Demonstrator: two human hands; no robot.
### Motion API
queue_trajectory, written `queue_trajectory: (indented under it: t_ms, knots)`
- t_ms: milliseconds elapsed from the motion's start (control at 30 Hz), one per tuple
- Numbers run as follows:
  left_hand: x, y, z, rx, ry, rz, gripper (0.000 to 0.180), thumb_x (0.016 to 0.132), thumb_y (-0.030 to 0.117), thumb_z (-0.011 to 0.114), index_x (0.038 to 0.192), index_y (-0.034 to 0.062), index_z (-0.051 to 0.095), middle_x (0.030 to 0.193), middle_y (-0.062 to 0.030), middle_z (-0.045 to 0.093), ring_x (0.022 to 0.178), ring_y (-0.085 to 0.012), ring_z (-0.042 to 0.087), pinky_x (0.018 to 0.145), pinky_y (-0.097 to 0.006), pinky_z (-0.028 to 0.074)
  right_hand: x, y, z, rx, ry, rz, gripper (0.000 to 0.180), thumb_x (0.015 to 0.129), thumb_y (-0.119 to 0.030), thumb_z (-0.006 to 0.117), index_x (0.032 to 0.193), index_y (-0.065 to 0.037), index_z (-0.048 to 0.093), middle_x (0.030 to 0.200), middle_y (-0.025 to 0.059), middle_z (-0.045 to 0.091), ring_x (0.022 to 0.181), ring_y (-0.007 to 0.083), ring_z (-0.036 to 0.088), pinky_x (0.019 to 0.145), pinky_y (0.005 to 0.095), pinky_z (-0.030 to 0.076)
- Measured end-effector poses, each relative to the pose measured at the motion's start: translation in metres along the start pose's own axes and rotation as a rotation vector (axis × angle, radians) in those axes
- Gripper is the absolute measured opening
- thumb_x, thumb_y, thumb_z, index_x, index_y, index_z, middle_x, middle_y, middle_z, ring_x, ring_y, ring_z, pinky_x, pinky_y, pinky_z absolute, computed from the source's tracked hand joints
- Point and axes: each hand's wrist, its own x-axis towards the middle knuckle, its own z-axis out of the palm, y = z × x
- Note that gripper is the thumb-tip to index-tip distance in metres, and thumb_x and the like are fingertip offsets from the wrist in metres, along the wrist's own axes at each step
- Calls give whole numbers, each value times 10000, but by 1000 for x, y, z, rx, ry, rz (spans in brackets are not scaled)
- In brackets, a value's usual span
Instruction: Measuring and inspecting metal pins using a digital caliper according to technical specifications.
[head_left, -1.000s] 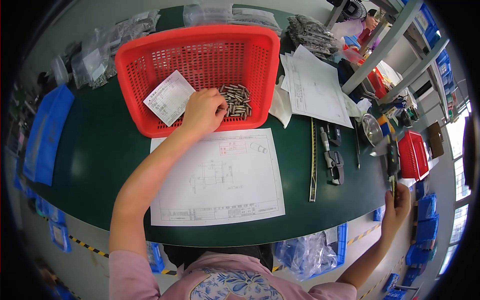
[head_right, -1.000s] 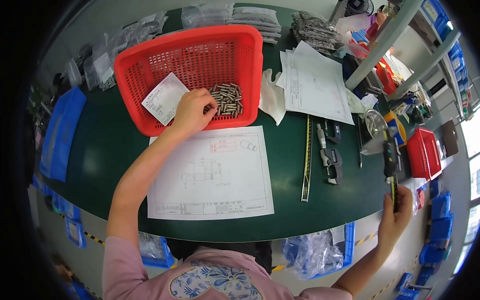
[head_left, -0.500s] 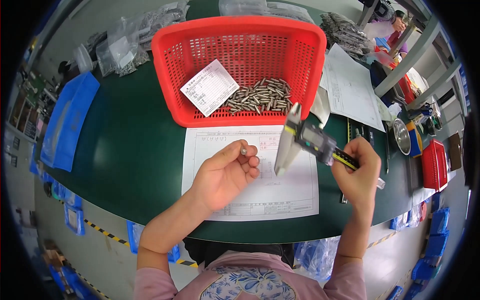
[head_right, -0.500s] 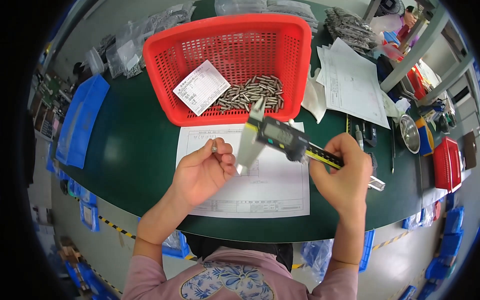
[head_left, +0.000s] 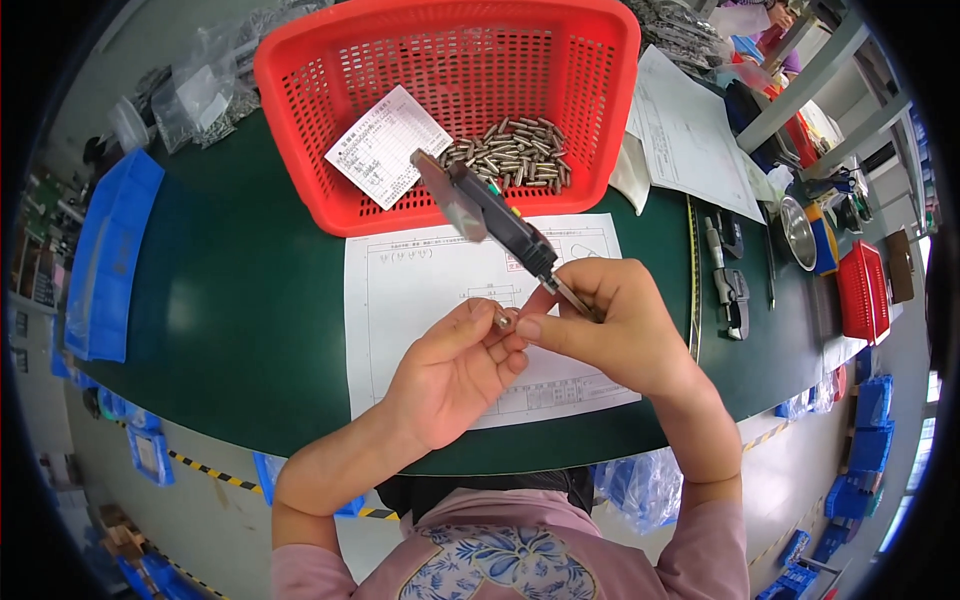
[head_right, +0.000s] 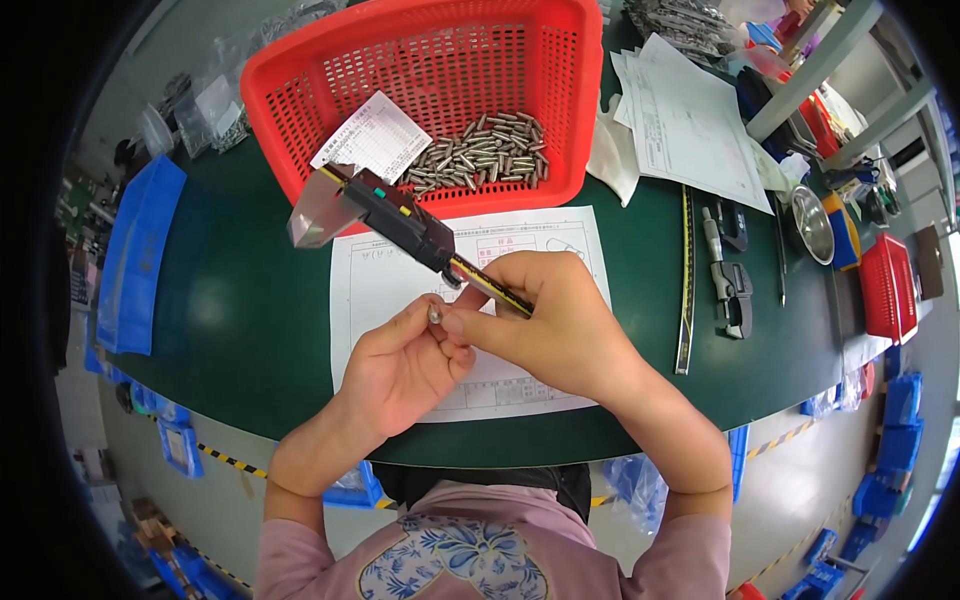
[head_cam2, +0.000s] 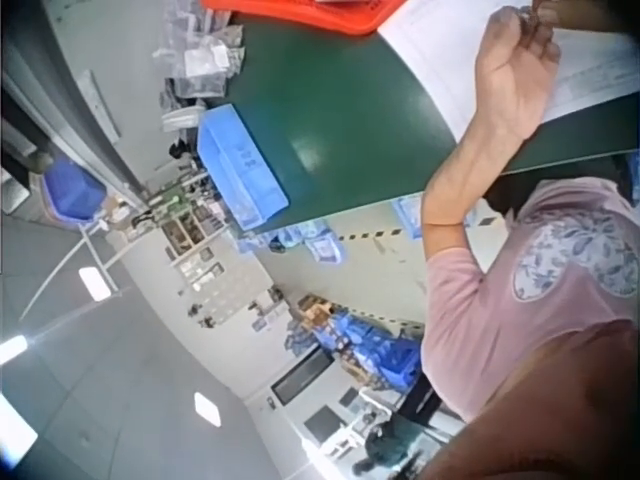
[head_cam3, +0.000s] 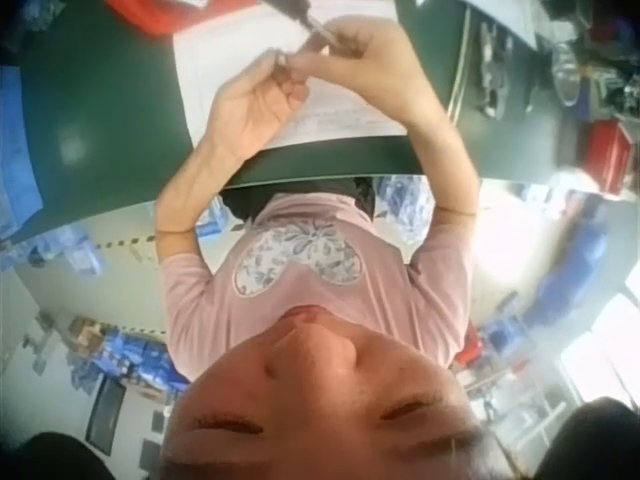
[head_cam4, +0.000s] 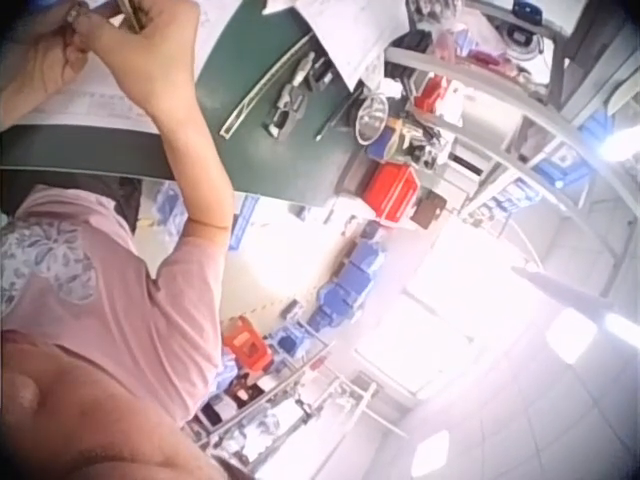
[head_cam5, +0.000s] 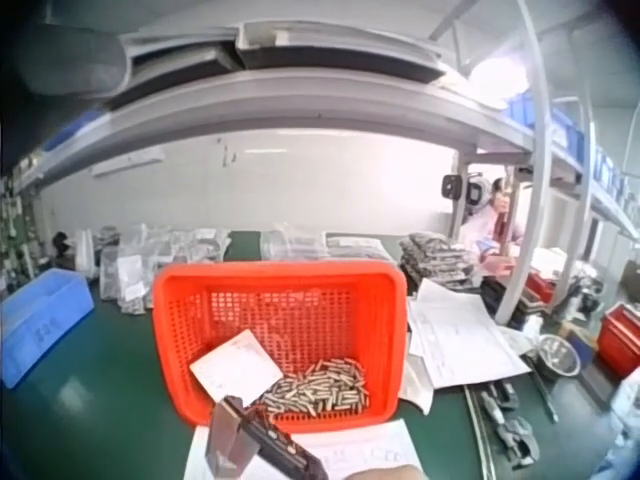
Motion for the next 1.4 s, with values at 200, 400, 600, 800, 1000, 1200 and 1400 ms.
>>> queue_trajectory:
  t_ms: [200, 400, 600, 800, 1000, 1200, 1400]
  knots:
    - [0, -3, -2, 31, -16, -5, 94, 858, 166, 499, 836, 77, 476, 890, -49, 522, 839, -148, 495, 787, -282, 416, 3, 3, 3, -131, 25, -5, 200, 697, -133, 669, 772, 43, 608, 559, 5, 524, 517, 30, 423, 451, 205, 337]
    - [0, -5, 0, 40, -41, 10, 88, 857, 149, 497, 865, 64, 478, 896, -54, 533, 829, -151, 507, 784, -276, 414, 0, 9, 4, -61, 62, -92, 121, 706, -67, 665, 766, 25, 616, 610, -36, 511, 547, -3, 394, 452, 168, 277]
    - [1, -4, 3, 1336, -126, 989, 176, 707, 15, 641, 835, 44, 524, 806, -81, 575, 748, -174, 550, 659, -280, 432, -11, 2, -5, -91, 13, 8, 149, 721, -93, 626, 777, 43, 606, 564, -11, 503, 508, 19, 400, 433, 200, 320]
    - [0, -3, 7, 1714, -219, 1294, 256, 574, -7, 722, 755, 31, 545, 749, -91, 561, 655, -218, 535, 570, -285, 426, -16, 4, -1, 20, -61, 66, 149, 721, -93, 635, 746, 48, 594, 541, -29, 473, 508, 11, 391, 425, 191, 305]
    - [0, -2, 9, 1762, -203, 1311, 258, 545, 5, 735, 736, 35, 564, 710, -85, 565, 623, -219, 531, 549, -277, 420, -16, 5, -1, 3, -61, 25, 148, 703, -83, 642, 747, 48, 591, 541, -31, 460, 515, 11, 394, 427, 193, 310]
    - [0, -2, 7, 1738, -163, 1284, 236, 527, -8, 730, 701, 30, 574, 681, -81, 569, 614, -219, 534, 537, -279, 421, -14, 8, 0, -18, -74, 36, 82, 702, 2, 621, 772, 32, 591, 610, -22, 527, 536, -1, 431, 440, 157, 311]
    - [1, -1, 5, 1763, -171, 1320, 234, 520, -9, 732, 692, 30, 578, 674, -77, 573, 605, -214, 535, 529, -278, 419, -12, 12, 3, -5, -54, 35, 133, 686, -68, 625, 738, 49, 588, 542, -33, 447, 519, 12, 389, 431, 191, 309]
